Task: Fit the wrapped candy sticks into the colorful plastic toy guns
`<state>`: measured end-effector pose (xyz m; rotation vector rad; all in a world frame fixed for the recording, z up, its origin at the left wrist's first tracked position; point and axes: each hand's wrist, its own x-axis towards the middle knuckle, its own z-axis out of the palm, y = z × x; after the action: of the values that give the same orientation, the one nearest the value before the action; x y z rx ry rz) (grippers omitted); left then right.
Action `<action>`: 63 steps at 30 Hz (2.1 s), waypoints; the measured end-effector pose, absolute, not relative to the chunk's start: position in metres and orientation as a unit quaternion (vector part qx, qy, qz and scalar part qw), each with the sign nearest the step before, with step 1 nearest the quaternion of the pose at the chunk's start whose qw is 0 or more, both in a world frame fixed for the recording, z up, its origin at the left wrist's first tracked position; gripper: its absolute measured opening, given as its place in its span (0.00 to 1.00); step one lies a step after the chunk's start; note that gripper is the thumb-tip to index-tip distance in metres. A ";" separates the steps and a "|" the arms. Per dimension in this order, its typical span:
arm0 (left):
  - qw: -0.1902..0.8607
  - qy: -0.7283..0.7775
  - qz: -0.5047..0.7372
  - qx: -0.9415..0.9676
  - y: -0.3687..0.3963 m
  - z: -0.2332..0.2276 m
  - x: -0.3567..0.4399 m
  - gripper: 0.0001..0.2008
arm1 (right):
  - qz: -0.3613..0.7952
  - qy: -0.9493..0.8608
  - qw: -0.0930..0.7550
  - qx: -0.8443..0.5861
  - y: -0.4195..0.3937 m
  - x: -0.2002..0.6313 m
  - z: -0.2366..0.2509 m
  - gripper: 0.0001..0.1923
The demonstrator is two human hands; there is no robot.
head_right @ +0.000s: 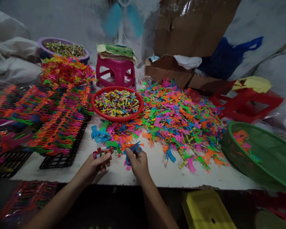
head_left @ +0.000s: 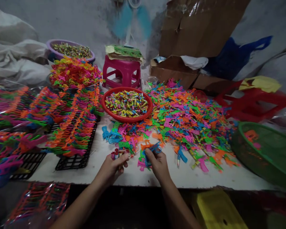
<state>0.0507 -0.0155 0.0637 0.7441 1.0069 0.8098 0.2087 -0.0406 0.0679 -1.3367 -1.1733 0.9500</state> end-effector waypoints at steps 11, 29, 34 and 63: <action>0.586 0.526 0.388 0.479 -0.024 0.053 0.062 0.19 | 0.438 -0.444 0.534 -0.571 -0.038 0.182 0.045 0.16; 0.671 0.487 0.368 0.420 -0.023 0.025 0.060 0.18 | 0.350 -0.414 0.519 -0.660 0.020 0.265 0.074 0.20; 0.792 0.471 0.340 0.188 -0.016 0.023 0.052 0.20 | 0.290 -0.336 0.570 -0.692 0.044 0.340 0.082 0.26; 0.712 0.475 0.343 0.388 -0.023 0.015 0.056 0.21 | 0.004 -0.767 0.118 -0.631 -0.037 0.275 -0.013 0.04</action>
<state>0.0559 -0.0225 0.0146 0.8594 1.0523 0.7612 0.2748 -0.0365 -0.0126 -1.8443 -2.2435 0.0107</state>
